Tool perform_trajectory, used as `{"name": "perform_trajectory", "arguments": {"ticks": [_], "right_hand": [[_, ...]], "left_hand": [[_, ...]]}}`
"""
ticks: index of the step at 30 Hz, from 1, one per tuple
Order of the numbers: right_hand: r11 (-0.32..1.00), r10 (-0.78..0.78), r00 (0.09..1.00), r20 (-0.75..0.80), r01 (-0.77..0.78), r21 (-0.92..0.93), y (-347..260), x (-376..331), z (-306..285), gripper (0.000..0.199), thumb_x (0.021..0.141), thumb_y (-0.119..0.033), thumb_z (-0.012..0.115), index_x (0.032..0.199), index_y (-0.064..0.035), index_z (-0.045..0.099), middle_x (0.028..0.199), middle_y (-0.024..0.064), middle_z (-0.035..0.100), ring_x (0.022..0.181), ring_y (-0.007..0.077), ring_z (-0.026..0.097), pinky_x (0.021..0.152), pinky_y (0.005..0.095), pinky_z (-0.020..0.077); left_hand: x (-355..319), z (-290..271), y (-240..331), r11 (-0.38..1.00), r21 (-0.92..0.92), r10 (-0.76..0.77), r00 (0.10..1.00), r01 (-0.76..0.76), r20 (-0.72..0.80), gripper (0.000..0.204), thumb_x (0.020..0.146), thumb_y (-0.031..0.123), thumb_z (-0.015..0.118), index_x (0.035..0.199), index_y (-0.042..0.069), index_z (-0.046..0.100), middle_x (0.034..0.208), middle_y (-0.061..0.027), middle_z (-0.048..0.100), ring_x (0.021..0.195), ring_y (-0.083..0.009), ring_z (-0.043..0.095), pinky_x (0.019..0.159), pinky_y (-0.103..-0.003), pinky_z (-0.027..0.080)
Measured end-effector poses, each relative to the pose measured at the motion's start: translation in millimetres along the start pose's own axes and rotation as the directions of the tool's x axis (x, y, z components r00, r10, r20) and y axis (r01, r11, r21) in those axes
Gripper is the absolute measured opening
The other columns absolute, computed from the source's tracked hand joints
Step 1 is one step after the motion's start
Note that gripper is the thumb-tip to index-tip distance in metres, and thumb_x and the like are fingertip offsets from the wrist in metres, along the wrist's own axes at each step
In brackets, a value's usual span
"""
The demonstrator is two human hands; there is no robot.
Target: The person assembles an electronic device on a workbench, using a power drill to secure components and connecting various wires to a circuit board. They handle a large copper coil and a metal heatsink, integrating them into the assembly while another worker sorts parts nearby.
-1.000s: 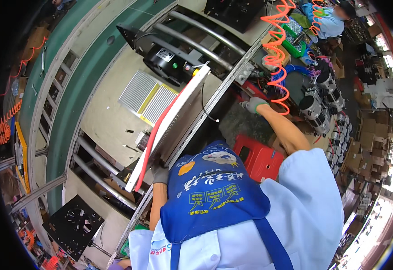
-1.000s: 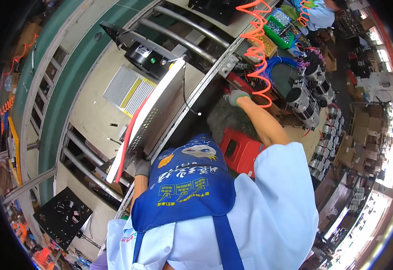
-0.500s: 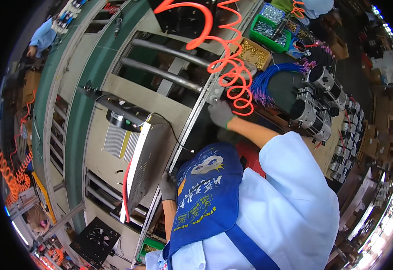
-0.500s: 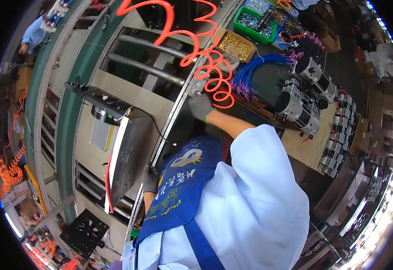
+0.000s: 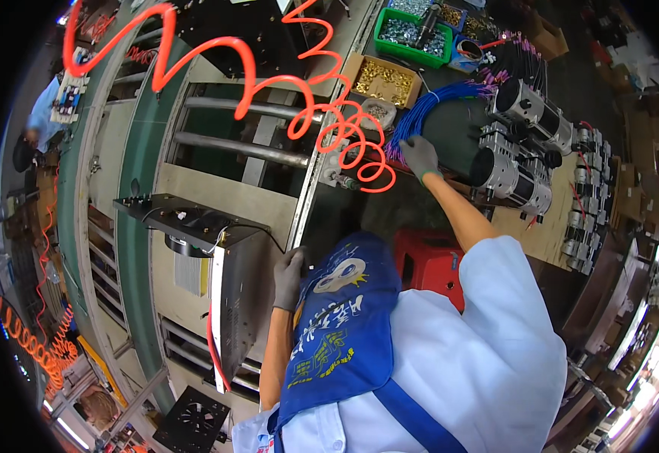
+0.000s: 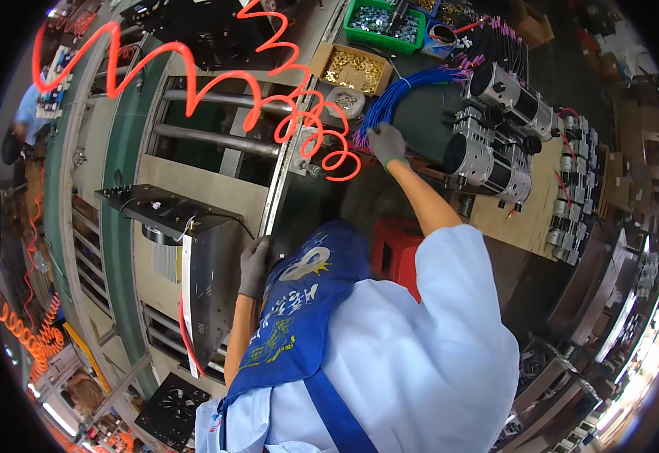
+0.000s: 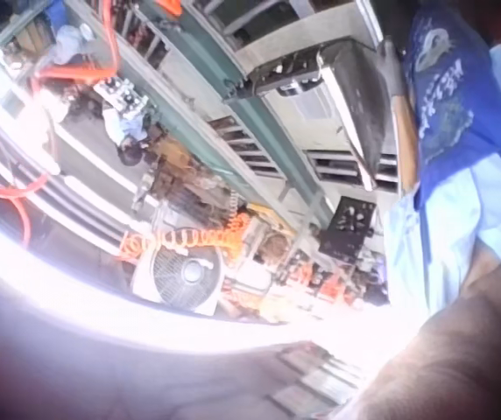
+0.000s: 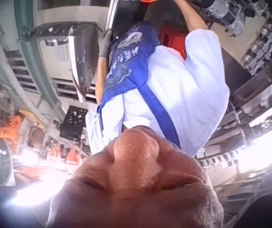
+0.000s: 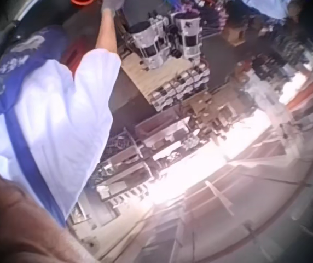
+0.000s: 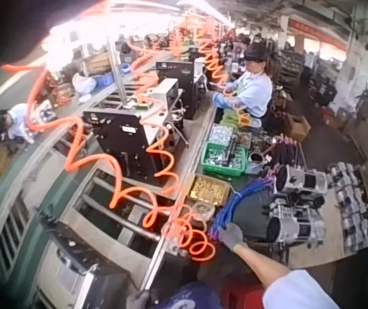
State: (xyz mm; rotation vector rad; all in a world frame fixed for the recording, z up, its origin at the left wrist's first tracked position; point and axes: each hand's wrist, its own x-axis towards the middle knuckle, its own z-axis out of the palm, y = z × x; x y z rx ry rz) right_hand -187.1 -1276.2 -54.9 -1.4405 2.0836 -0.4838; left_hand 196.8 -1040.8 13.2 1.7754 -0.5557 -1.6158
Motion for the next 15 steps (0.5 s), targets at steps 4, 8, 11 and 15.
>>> {"name": "perform_trajectory", "arguments": {"ticks": [4, 8, 11, 15], "right_hand": [[0.964, 0.153, 0.986, 0.07, -0.134, -0.23, -17, 43, 9, 0.041, 0.089, -0.04, 0.063, 0.102, -0.0019, 0.071, 0.105, 0.0249, 0.07, 0.102, 0.0416, 0.067, 0.087, 0.0503, 0.0524], [0.949, 0.227, 0.967, 0.117, -0.192, -0.25, -18, 53, 11, 0.041, 0.089, -0.038, 0.061, 0.107, -0.0028, 0.073, 0.112, 0.0247, 0.07, 0.107, 0.0408, 0.067, 0.091, 0.0491, 0.0536], [0.933, 0.256, 0.952, 0.169, -0.198, -0.301, -24, 47, -7, 0.042, 0.089, -0.038, 0.059, 0.109, -0.0034, 0.074, 0.115, 0.025, 0.07, 0.108, 0.041, 0.067, 0.091, 0.0491, 0.0537], [0.931, 0.195, 0.955, 0.224, -0.108, -0.35, -14, 56, -14, 0.044, 0.088, -0.038, 0.056, 0.107, -0.0029, 0.074, 0.113, 0.0255, 0.07, 0.108, 0.0416, 0.067, 0.092, 0.049, 0.0536]], "left_hand": [[8, 44, 41, 0.979, 0.192, 0.052, 0.991, -0.075, 0.12, 0.032, 0.101, 0.023, 0.06, 0.118, -0.003, 0.068, 0.076, 0.0002, 0.061, 0.064, -0.0068, 0.052, 0.058, -0.025, 0.043], [16, 65, 50, 0.981, 0.157, 0.071, 0.966, -0.112, 0.248, 0.032, 0.102, 0.022, 0.058, 0.12, -0.003, 0.065, 0.077, -0.001, 0.061, 0.06, -0.0077, 0.054, 0.053, -0.024, 0.042], [19, 75, 52, 0.973, 0.178, 0.092, 0.95, -0.15, 0.3, 0.031, 0.102, 0.022, 0.058, 0.12, -0.003, 0.065, 0.078, -0.0005, 0.06, 0.06, -0.0071, 0.053, 0.052, -0.023, 0.042], [22, 92, 58, 0.938, 0.308, 0.048, 0.938, -0.161, 0.344, 0.032, 0.1, 0.023, 0.06, 0.118, -0.002, 0.069, 0.092, -0.0052, 0.069, 0.08, -0.0113, 0.062, 0.073, -0.028, 0.051]]}}
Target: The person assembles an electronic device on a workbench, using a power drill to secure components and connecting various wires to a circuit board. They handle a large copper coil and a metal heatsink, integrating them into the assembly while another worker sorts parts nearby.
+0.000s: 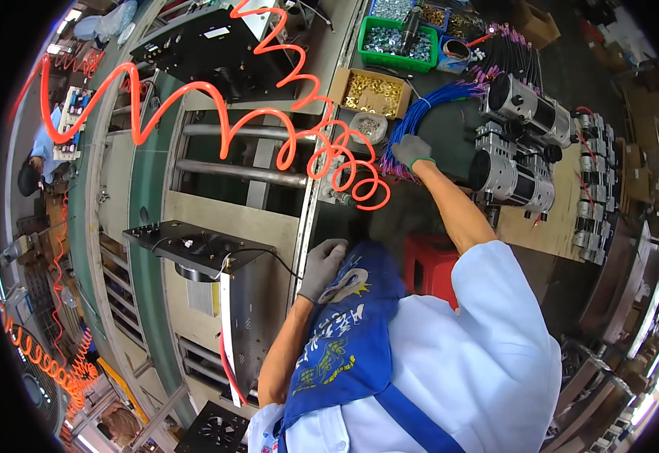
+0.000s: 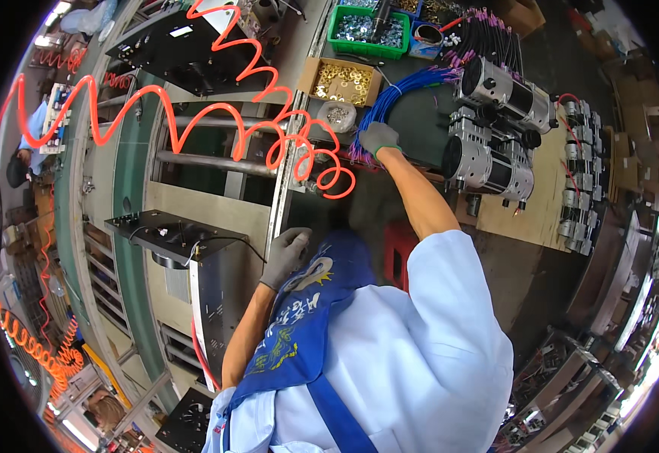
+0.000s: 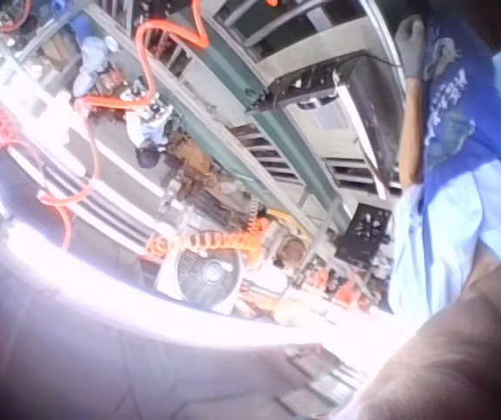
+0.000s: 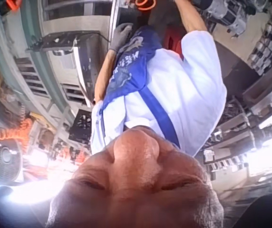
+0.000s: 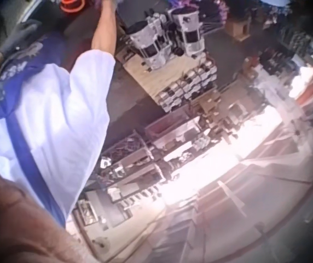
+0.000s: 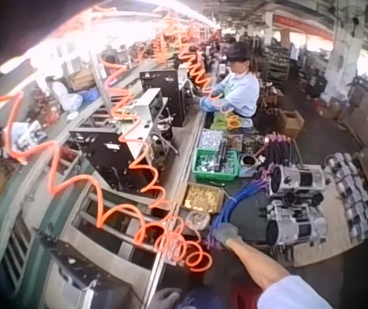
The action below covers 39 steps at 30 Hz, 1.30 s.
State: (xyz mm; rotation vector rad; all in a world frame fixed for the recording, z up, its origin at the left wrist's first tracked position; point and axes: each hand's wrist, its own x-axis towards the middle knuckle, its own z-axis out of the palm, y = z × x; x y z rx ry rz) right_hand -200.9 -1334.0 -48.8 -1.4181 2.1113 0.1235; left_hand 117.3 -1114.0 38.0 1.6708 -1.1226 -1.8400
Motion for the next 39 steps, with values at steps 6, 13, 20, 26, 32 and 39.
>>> {"name": "perform_trajectory", "arguments": {"ticks": [6, 13, 20, 26, 32, 39], "right_hand": [[0.996, -0.091, 0.996, -0.007, 0.091, 0.023, 10, -15, -43, 0.043, 0.086, -0.036, 0.055, 0.102, -0.0011, 0.074, 0.109, 0.0251, 0.07, 0.104, 0.0424, 0.067, 0.093, 0.0496, 0.0528], [0.731, -0.024, 0.991, 0.134, -0.074, 0.679, 37, -1, -40, 0.029, 0.088, -0.023, 0.062, 0.096, 0.003, 0.072, 0.087, 0.0193, 0.07, 0.066, 0.0309, 0.069, 0.058, 0.0402, 0.0541], [0.274, -0.196, 0.916, 0.352, -0.293, 0.916, 24, -73, -53, 0.022, 0.094, -0.019, 0.065, 0.094, 0.0027, 0.07, 0.078, 0.0086, 0.065, 0.055, 0.0162, 0.062, 0.046, 0.0275, 0.046], [0.449, -0.352, 0.894, 0.279, -0.1, 0.888, 4, -123, -14, 0.027, 0.098, -0.024, 0.059, 0.104, -0.0008, 0.072, 0.074, 0.0054, 0.066, 0.06, 0.0117, 0.061, 0.052, 0.0242, 0.0468], [0.479, -0.339, 0.94, -0.031, 0.201, 0.855, -10, -61, -3, 0.027, 0.092, -0.018, 0.055, 0.101, 0.002, 0.071, 0.084, 0.0133, 0.071, 0.075, 0.0238, 0.069, 0.068, 0.036, 0.0545], [0.84, -0.451, 0.871, -0.194, 0.488, 0.237, -61, 39, 18, 0.039, 0.087, -0.024, 0.056, 0.118, -0.0027, 0.067, 0.111, 0.0294, 0.066, 0.107, 0.0419, 0.065, 0.09, 0.0489, 0.0522]], "left_hand": [[19, 19, 18, 0.97, 0.194, 0.132, 0.986, -0.149, 0.1, 0.031, 0.1, 0.023, 0.059, 0.117, -0.001, 0.067, 0.085, -0.0018, 0.064, 0.069, -0.0081, 0.057, 0.061, -0.025, 0.046], [34, 47, 69, 0.874, 0.356, 0.27, 0.939, -0.332, 0.213, 0.037, 0.098, 0.027, 0.058, 0.118, -0.003, 0.067, 0.099, -0.0133, 0.07, 0.094, -0.0198, 0.066, 0.086, -0.034, 0.052], [65, 75, 97, 0.957, 0.131, 0.245, 0.964, -0.257, 0.105, 0.041, 0.1, 0.029, 0.058, 0.126, -0.002, 0.062, 0.087, -0.0079, 0.066, 0.072, -0.0135, 0.062, 0.067, -0.03, 0.052], [80, 77, 106, 0.999, -0.004, 0.042, 0.976, -0.042, 0.214, 0.028, 0.101, 0.027, 0.058, 0.099, 0.001, 0.068, 0.076, -0.0015, 0.065, 0.06, -0.0064, 0.057, 0.054, -0.023, 0.044], [45, 36, 108, 0.998, -0.06, 0.018, 0.979, -0.006, 0.204, 0.019, 0.097, 0.016, 0.061, 0.095, -0.001, 0.068, 0.073, -0.0024, 0.064, 0.061, -0.0062, 0.056, 0.054, -0.025, 0.043], [-58, -46, 71, 0.983, 0.077, 0.153, 0.978, -0.165, 0.142, 0.018, 0.095, 0.016, 0.064, 0.101, 0.0, 0.071, 0.079, -0.0021, 0.066, 0.073, -0.0085, 0.06, 0.067, -0.027, 0.05]]}}
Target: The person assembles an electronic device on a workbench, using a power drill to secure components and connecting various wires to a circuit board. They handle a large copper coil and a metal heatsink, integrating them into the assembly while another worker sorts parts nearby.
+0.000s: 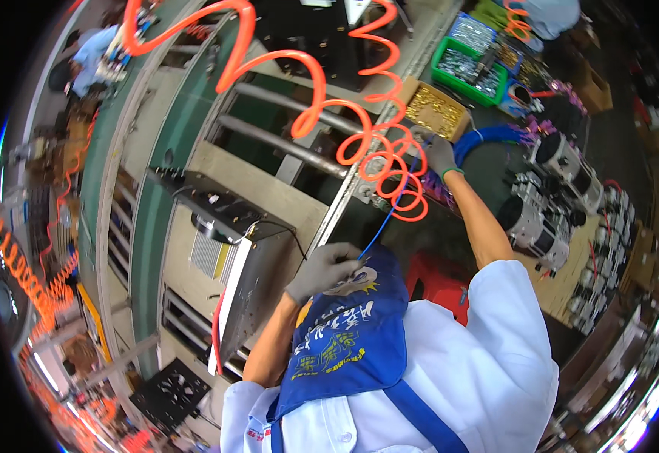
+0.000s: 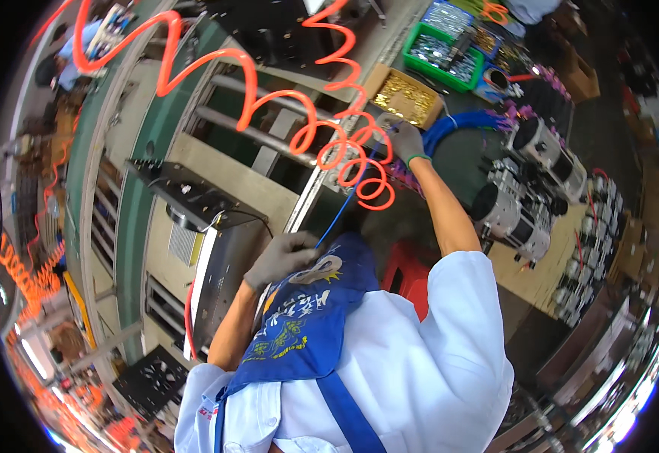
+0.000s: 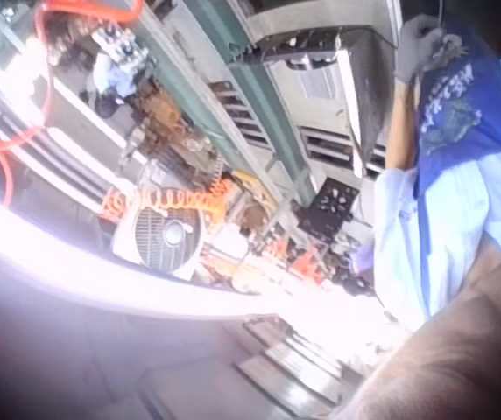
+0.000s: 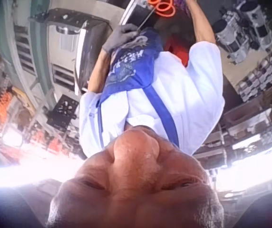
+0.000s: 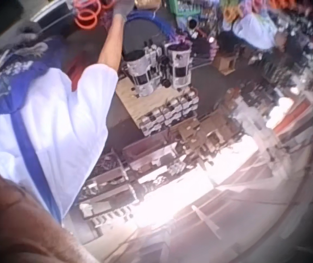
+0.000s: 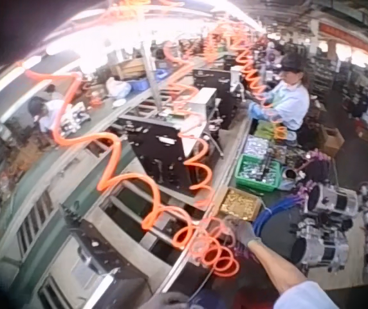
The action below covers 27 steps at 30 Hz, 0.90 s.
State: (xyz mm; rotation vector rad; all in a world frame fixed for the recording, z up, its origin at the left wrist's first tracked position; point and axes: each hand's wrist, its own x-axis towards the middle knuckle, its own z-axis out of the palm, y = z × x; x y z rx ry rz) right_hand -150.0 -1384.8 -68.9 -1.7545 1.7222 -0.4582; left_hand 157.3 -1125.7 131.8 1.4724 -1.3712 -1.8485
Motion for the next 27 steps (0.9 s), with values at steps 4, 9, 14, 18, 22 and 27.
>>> {"name": "perform_trajectory", "arguments": {"ticks": [4, 9, 14, 18, 22, 27], "right_hand": [[0.88, -0.187, 0.96, 0.207, 0.257, -0.399, 53, 62, 38, 0.039, 0.092, -0.029, 0.053, 0.122, -0.011, 0.07, 0.123, 0.0166, 0.069, 0.111, 0.0377, 0.065, 0.096, 0.0465, 0.0508], [0.83, -0.156, 0.951, 0.269, 0.274, -0.486, 10, 59, 48, 0.04, 0.092, -0.031, 0.053, 0.122, -0.011, 0.07, 0.123, 0.0171, 0.069, 0.111, 0.0374, 0.066, 0.096, 0.0465, 0.0509], [0.805, -0.046, 0.987, 0.152, 0.127, -0.58, -1, 51, 36, 0.041, 0.092, -0.033, 0.054, 0.122, -0.0109, 0.071, 0.123, 0.0175, 0.069, 0.11, 0.0371, 0.066, 0.096, 0.0465, 0.0509], [0.782, -0.021, 0.997, 0.081, 0.066, -0.62, -15, 48, 27, 0.042, 0.092, -0.035, 0.054, 0.122, -0.0109, 0.071, 0.123, 0.0179, 0.069, 0.11, 0.0369, 0.066, 0.096, 0.0465, 0.051], [0.774, 0.011, 1.0, -0.025, -0.024, -0.633, -23, 36, 16, 0.043, 0.092, -0.037, 0.054, 0.121, -0.0109, 0.071, 0.122, 0.0182, 0.069, 0.11, 0.0367, 0.066, 0.096, 0.0465, 0.051], [0.763, 0.056, 0.982, -0.179, -0.158, -0.626, -31, 12, -4, 0.044, 0.092, -0.039, 0.054, 0.121, -0.0109, 0.071, 0.122, 0.0187, 0.069, 0.11, 0.0364, 0.067, 0.096, 0.0465, 0.0511]], "left_hand": [[-91, -44, 5, 0.986, -0.111, -0.133, 0.988, 0.124, -0.08, 0.024, 0.097, 0.024, 0.067, 0.099, 0.0, 0.072, 0.081, -0.0022, 0.067, 0.076, -0.0085, 0.061, 0.067, -0.026, 0.05], [-228, -64, -11, 0.965, -0.253, -0.151, 0.93, 0.066, -0.334, 0.033, 0.094, 0.03, 0.073, 0.1, -0.002, 0.074, 0.083, -0.006, 0.07, 0.074, -0.0115, 0.062, 0.063, -0.026, 0.049], [-332, -70, -10, 0.903, -0.428, -0.194, 0.841, -0.049, -0.505, 0.044, 0.084, 0.033, 0.08, 0.104, -0.006, 0.072, 0.081, -0.0083, 0.07, 0.067, -0.0114, 0.062, 0.056, -0.025, 0.047], [-400, -59, -5, 0.882, -0.422, -0.138, 0.739, -0.211, -0.659, 0.034, 0.083, 0.027, 0.078, 0.099, -0.003, 0.071, 0.08, -0.0092, 0.068, 0.066, -0.0136, 0.066, 0.055, -0.026, 0.05], [-446, -84, -35, 0.841, -0.114, 0.177, 0.468, -0.529, -0.866, 0.04, 0.084, 0.041, 0.08, 0.09, 0.005, 0.063, 0.06, -0.0062, 0.06, 0.044, -0.0113, 0.052, 0.038, -0.024, 0.038], [-480, -149, -78, 0.828, 0.01, 0.129, 0.173, -0.561, -0.976, 0.033, 0.094, 0.034, 0.07, 0.107, 0.006, 0.058, 0.069, -0.0039, 0.059, 0.047, -0.0067, 0.045, 0.045, -0.02, 0.035]]}}
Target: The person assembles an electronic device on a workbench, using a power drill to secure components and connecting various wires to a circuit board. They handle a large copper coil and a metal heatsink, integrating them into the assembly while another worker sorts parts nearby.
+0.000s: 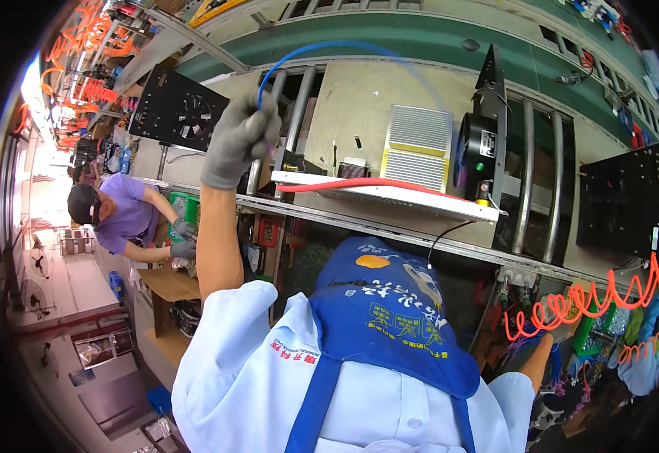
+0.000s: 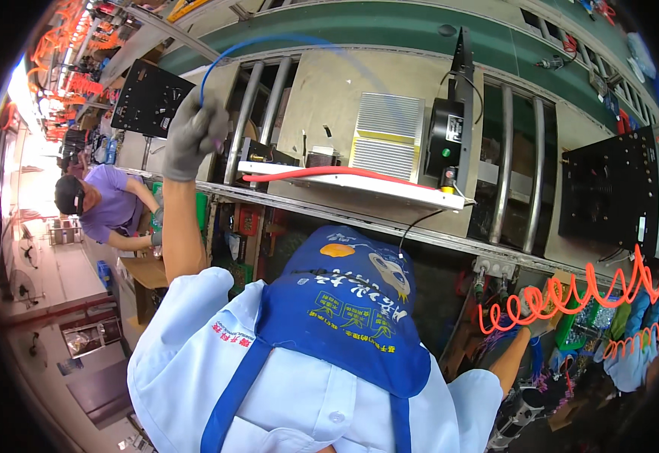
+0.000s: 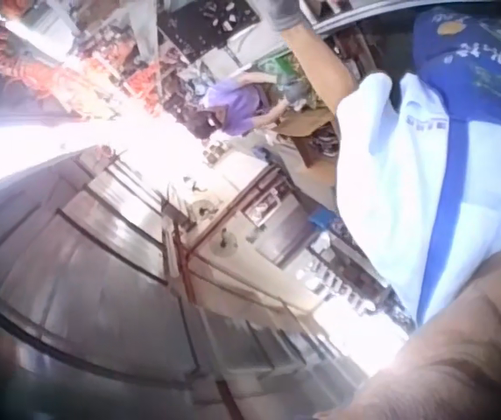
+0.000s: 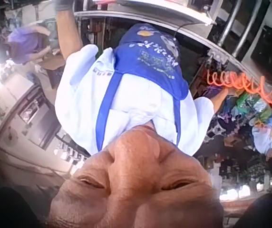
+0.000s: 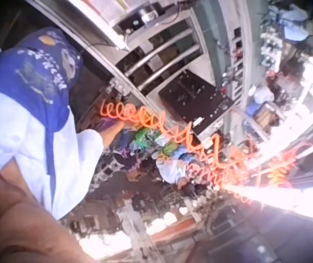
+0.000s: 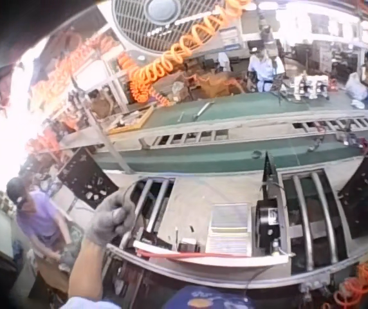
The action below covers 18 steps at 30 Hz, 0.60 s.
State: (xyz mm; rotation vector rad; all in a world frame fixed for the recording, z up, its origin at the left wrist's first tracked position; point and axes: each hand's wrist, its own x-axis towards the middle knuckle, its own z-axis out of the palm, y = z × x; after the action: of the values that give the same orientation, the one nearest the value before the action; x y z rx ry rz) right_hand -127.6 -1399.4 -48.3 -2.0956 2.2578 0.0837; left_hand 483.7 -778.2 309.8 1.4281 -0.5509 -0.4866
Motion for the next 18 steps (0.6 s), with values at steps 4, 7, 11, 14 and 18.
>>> {"name": "perform_trajectory", "arguments": {"ticks": [4, 7, 11, 14, 18], "right_hand": [[0.992, 0.129, 0.987, -0.096, -0.127, 0.026, 24, -26, -24, 0.046, 0.091, -0.041, 0.054, 0.121, -0.0109, 0.071, 0.122, 0.019, 0.069, 0.11, 0.0361, 0.067, 0.096, 0.0465, 0.0512], [0.98, 0.194, 0.968, -0.161, -0.186, 0.066, 42, -50, -47, 0.046, 0.091, -0.042, 0.054, 0.121, -0.0109, 0.071, 0.122, 0.0193, 0.069, 0.11, 0.036, 0.067, 0.096, 0.0465, 0.0512], [0.986, 0.13, 0.961, -0.243, -0.099, 0.137, 39, -97, -84, 0.057, 0.089, -0.053, 0.058, 0.11, -0.0031, 0.075, 0.115, 0.0216, 0.071, 0.106, 0.0371, 0.068, 0.094, 0.045, 0.0529], [0.721, 0.313, 0.947, -0.071, -0.189, 0.666, -64, -183, -127, 0.04, 0.095, -0.038, 0.065, 0.102, 0.0, 0.075, 0.077, 0.0037, 0.068, 0.065, 0.0161, 0.06, 0.06, 0.0343, 0.0483], [0.368, 0.137, 0.983, -0.122, 0.064, 0.928, -181, -270, -203, 0.026, 0.098, -0.028, 0.063, 0.098, -0.0031, 0.07, 0.084, 0.0016, 0.063, 0.072, 0.0121, 0.057, 0.064, 0.0294, 0.0463]], "left_hand": [[48, -57, -41, 0.95, 0.227, -0.198, 0.976, 0.214, -0.089, 0.024, 0.099, 0.022, 0.06, 0.113, 0.003, 0.059, 0.082, -0.0039, 0.064, 0.06, -0.0026, 0.052, 0.051, -0.019, 0.04], [81, -114, -132, 0.877, 0.319, -0.411, 0.905, 0.36, 0.108, 0.028, 0.099, 0.023, 0.06, 0.115, 0.0, 0.06, 0.091, -0.0096, 0.071, 0.066, -0.0074, 0.061, 0.055, -0.021, 0.048], [64, -151, -226, 0.722, 0.344, -0.676, 0.717, 0.6, 0.169, 0.028, 0.099, 0.022, 0.061, 0.113, -0.002, 0.062, 0.094, -0.0129, 0.072, 0.07, -0.0117, 0.065, 0.059, -0.025, 0.054], [45, -160, -255, 0.697, 0.282, -0.715, 0.666, 0.659, 0.211, 0.027, 0.098, 0.021, 0.063, 0.111, -0.003, 0.065, 0.096, -0.0118, 0.071, 0.076, -0.0116, 0.065, 0.067, -0.027, 0.056], [38, -181, -275, 0.72, 0.282, -0.694, 0.672, 0.635, 0.258, 0.03, 0.097, 0.022, 0.065, 0.112, -0.003, 0.067, 0.096, -0.0091, 0.07, 0.081, -0.0116, 0.065, 0.076, -0.028, 0.055]]}}
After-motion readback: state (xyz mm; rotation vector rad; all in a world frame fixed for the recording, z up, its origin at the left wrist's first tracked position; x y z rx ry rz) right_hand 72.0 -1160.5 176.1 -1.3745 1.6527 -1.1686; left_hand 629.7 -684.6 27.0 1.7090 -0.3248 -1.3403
